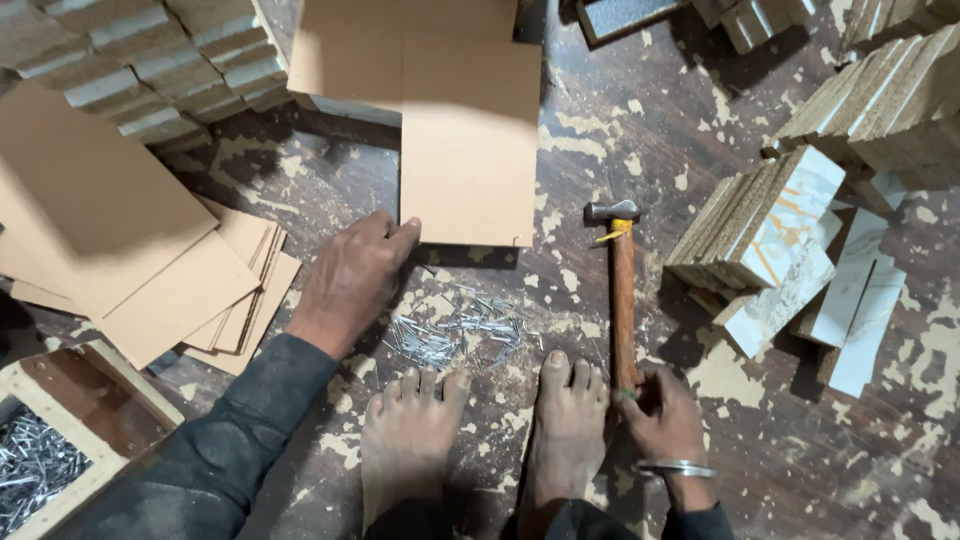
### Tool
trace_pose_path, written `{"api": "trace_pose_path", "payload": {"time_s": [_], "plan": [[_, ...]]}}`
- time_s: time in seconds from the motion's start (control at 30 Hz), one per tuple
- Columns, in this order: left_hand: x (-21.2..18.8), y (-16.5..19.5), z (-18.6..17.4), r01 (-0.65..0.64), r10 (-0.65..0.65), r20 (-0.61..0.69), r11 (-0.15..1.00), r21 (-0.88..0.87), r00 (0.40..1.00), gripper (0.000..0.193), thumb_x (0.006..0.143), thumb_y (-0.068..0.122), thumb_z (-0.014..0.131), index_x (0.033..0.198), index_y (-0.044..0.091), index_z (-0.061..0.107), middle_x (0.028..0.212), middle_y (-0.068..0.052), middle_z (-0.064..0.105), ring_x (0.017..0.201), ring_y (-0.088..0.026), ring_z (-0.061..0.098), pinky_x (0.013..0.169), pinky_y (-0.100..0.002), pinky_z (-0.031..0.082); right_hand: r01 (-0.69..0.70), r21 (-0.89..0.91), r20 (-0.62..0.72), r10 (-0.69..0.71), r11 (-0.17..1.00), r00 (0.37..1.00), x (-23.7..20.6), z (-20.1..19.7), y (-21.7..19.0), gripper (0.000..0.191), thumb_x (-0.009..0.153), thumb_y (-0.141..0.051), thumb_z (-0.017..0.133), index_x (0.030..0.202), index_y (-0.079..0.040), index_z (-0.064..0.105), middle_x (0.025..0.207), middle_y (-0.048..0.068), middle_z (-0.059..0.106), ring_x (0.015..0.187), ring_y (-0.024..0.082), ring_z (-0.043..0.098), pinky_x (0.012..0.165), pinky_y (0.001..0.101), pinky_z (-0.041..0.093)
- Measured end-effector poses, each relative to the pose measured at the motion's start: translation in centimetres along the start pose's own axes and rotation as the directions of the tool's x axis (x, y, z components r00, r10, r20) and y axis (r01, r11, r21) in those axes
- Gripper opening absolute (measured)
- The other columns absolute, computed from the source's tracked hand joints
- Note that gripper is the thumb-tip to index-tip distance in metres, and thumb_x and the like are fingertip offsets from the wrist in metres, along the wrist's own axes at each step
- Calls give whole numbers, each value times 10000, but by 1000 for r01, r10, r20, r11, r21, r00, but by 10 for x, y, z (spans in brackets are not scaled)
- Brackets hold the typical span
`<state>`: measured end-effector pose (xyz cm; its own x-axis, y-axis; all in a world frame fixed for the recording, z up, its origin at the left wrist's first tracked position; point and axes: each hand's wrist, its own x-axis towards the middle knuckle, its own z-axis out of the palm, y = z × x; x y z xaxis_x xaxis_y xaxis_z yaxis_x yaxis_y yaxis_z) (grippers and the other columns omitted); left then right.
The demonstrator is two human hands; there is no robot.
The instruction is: The person sits on the workshop floor assembling small wooden boxes. They pick nails from a pile, position a particle board panel against a box side, and hammer nails in by hand, repeating the process on multiple boxes and stacking finished boxes aside.
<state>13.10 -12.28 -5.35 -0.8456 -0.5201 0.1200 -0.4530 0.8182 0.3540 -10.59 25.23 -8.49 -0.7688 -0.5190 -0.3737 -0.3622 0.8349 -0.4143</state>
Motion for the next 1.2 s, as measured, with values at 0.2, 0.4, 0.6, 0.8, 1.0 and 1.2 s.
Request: {"api": "trace_pose_path", "payload": {"time_s": [0.2,0.4,0.6,0.8,1.0,1.2], "plan": [[1,9,-6,50,-50,31,999,7,998,418,858,-123,633,1230,54,707,925,-153,690,787,-271,720,665,-370,628,71,-188,107,-51,980,993,50,-10,-28,468,701,-284,909,925,-2,609,775,141,663,645,247,638,613,389,555],[0,16,-11,38,-38,-7,999,-5,999,431,816,-93,661,1220,52,699,926,-163,674,788,-305,719,668,-408,617,-499,651,524,136,572,840,5,-57,-82,213,831,-27,629,1037,-12,576,762,112,674,473,218,608,390,364,489],[-1,12,-4,61,-61,16,998,-11,998,416,857,-108,635,1237,48,702,911,-163,676,765,-291,719,638,-383,623,-22,687,204,-164,726,965,-59,-37,-99,211,816,-28,632,1023,11,634,675,68,644,435,150,550,356,305,421],[-3,8,2,62,-62,18,998,-7,998,422,884,-119,618,1253,67,705,915,-161,685,723,-276,712,610,-365,633,267,316,-4,-280,910,960,-56,-21,-77,344,1013,-343,497,847,-73,631,562,34,553,444,131,518,423,303,386],[0,12,-6,48,-48,2,999,6,999,447,845,-124,618,1243,60,706,924,-156,684,758,-285,717,636,-373,633,398,93,5,-400,913,917,-39,-17,-93,433,1049,-404,401,869,-103,653,503,36,527,404,167,481,390,348,392],[1,15,-15,69,-69,3,998,16,998,352,848,-94,643,1165,49,699,905,-158,660,825,-322,714,667,-428,598,473,148,-209,-439,869,874,-41,-17,-87,417,1051,-368,387,883,-92,650,527,23,579,402,147,536,392,323,415]]}}
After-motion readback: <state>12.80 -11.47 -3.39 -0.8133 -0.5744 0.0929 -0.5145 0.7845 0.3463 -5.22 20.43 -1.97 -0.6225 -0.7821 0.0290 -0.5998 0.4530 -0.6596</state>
